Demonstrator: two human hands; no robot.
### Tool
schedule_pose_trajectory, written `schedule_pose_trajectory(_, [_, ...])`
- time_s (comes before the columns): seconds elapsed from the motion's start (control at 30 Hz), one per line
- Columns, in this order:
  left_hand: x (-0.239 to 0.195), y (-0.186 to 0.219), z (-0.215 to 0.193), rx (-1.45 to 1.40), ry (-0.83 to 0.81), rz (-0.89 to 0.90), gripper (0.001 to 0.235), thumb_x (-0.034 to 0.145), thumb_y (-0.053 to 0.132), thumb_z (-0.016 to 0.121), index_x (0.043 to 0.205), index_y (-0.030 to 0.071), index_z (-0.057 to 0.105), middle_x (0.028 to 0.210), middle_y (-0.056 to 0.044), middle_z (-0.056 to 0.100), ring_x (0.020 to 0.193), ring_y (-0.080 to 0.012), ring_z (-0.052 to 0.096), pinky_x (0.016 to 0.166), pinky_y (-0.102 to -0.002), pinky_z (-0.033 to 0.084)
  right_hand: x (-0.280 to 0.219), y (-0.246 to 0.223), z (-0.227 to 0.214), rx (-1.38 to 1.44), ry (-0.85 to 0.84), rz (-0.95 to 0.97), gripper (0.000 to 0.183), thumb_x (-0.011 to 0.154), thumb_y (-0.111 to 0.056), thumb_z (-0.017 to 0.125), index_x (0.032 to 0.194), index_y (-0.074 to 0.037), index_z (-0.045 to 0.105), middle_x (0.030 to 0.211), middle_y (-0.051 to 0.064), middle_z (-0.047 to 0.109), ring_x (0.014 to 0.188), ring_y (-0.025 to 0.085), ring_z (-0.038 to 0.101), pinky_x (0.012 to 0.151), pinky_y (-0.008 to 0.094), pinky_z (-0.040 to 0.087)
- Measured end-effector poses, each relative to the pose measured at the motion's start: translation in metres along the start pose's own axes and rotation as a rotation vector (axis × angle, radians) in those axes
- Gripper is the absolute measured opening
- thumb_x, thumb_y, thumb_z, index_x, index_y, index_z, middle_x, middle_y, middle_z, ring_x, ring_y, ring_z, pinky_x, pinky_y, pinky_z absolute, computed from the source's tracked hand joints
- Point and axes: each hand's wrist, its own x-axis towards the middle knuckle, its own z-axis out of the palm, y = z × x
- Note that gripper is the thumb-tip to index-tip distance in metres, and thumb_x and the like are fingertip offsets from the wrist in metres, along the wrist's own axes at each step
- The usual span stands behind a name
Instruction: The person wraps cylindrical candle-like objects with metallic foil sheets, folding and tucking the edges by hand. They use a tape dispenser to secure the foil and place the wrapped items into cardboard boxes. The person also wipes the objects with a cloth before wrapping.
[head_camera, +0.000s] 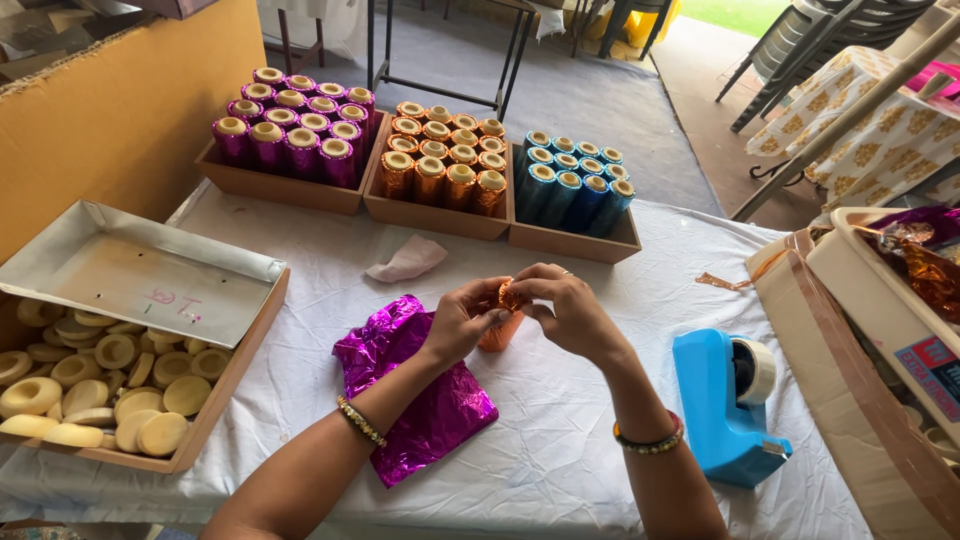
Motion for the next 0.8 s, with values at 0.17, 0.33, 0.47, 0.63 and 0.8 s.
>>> schedule_pose_trajectory(0.17, [0.001,0.007,-0.001,-0.002,-0.034,-0.037,0.045,0.09,-0.002,0.072,0.134,-0.003,0.061,0.123,-0.013,0.072,0.114,-0.0177,0.07,0.102,-0.031,0.058,-0.002,0.016,-0.001,-0.002,-0.128,-0.031,0.041,0.071,0.015,0.072,0.107,-0.003,0.077,0.11,0.011,0.072,0.103,0.029,0.07,0.083,0.036,0.061])
schedule_pose_trajectory(0.33, [0.001,0.013,-0.002,-0.026,-0.049,-0.049,0.044,0.087,-0.003,0.074,0.13,-0.004,0.063,0.121,-0.013,0.073,0.113,-0.0174,0.071,0.103,-0.031,0.058,-0.004,0.025,-0.001,0.016,-0.126,0.017,0.029,0.079,0.006,0.076,0.104,-0.009,0.08,0.109,0.005,0.076,0.103,0.023,0.074,0.084,0.033,0.062])
schedule_pose_trajectory(0.47, [0.005,0.014,-0.008,0.02,-0.05,-0.055,0.042,0.086,-0.001,0.078,0.127,-0.005,0.067,0.116,-0.013,0.074,0.11,-0.0171,0.07,0.099,-0.031,0.056,-0.002,0.011,-0.003,0.018,-0.129,-0.042,0.031,0.071,-0.005,0.086,0.101,-0.007,0.079,0.107,0.006,0.075,0.101,0.024,0.071,0.085,0.036,0.059])
schedule_pose_trajectory(0.63, [0.01,0.019,-0.023,-0.122,-0.062,-0.212,0.033,0.093,0.009,0.072,0.124,-0.004,0.072,0.114,-0.012,0.077,0.106,-0.0173,0.073,0.098,-0.031,0.058,-0.007,0.013,0.006,-0.029,-0.084,-0.042,0.029,0.07,-0.01,0.088,0.097,-0.009,0.08,0.104,0.003,0.075,0.099,0.023,0.071,0.087,0.036,0.058])
schedule_pose_trajectory(0.8, [0.01,0.017,-0.022,-0.082,-0.013,-0.166,0.021,0.093,0.005,0.072,0.112,-0.004,0.074,0.105,-0.012,0.077,0.096,-0.015,0.073,0.09,-0.029,0.06,-0.008,0.015,0.01,-0.059,-0.068,-0.032,0.028,0.07,-0.01,0.088,0.098,-0.01,0.08,0.103,0.003,0.076,0.099,0.022,0.071,0.087,0.036,0.058])
